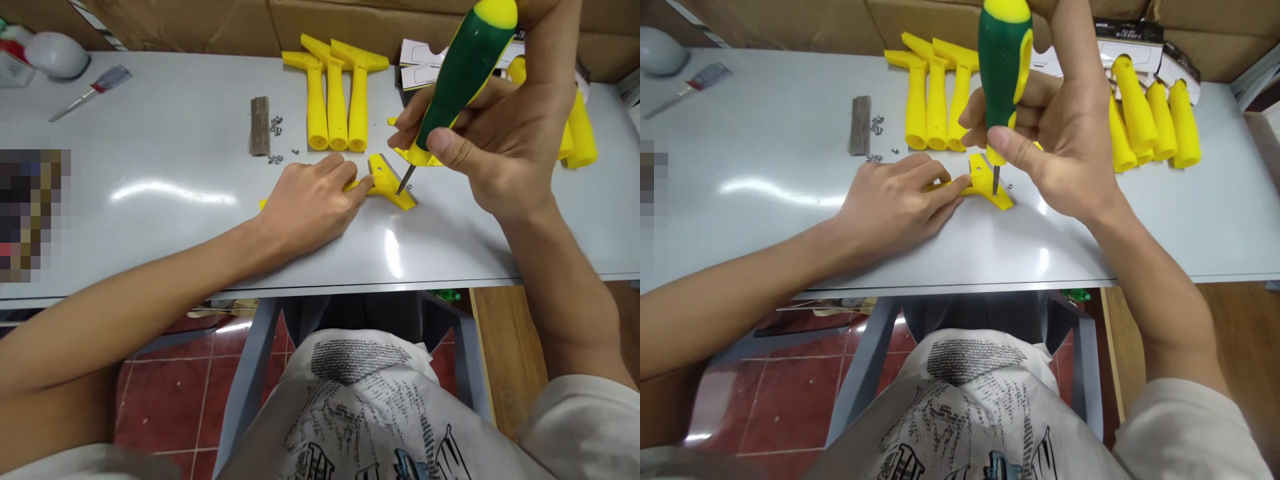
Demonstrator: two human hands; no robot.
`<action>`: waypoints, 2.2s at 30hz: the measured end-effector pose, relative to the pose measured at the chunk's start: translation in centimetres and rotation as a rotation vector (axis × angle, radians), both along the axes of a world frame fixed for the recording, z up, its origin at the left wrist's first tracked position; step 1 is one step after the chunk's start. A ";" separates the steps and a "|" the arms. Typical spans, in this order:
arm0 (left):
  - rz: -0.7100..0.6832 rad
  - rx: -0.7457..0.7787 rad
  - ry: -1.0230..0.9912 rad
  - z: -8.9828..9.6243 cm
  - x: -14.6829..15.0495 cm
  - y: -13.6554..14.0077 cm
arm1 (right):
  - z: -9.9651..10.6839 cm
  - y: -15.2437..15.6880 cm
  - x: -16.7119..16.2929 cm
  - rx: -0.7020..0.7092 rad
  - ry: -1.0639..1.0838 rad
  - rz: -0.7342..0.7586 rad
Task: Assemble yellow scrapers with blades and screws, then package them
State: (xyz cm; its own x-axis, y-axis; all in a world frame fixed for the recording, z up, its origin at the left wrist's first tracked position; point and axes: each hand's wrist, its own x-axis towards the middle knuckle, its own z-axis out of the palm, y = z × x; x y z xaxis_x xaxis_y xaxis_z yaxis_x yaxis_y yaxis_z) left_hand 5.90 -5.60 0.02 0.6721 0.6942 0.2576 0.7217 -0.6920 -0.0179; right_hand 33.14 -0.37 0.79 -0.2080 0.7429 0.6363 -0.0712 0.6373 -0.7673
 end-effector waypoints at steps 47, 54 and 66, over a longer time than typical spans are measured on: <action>0.067 -0.993 -0.979 3.3 -0.3 3.8 | 2.3 -0.2 4.1 0.004 -1.203 -0.052; 0.043 -0.884 -0.817 3.3 -0.2 3.2 | 3.7 -1.3 3.3 0.139 -0.734 -0.297; 0.019 -0.976 -0.860 3.5 0.3 1.9 | 2.8 -3.5 0.6 0.265 -0.755 -0.270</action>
State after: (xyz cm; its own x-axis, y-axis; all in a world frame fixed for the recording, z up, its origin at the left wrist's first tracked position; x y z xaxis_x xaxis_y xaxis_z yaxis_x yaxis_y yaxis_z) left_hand 6.18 -3.72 3.51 0.5326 0.8462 -0.0154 0.2600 -0.1463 0.9545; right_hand 33.77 -3.89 3.62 -0.4839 0.6743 0.5578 0.5818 0.7240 -0.3706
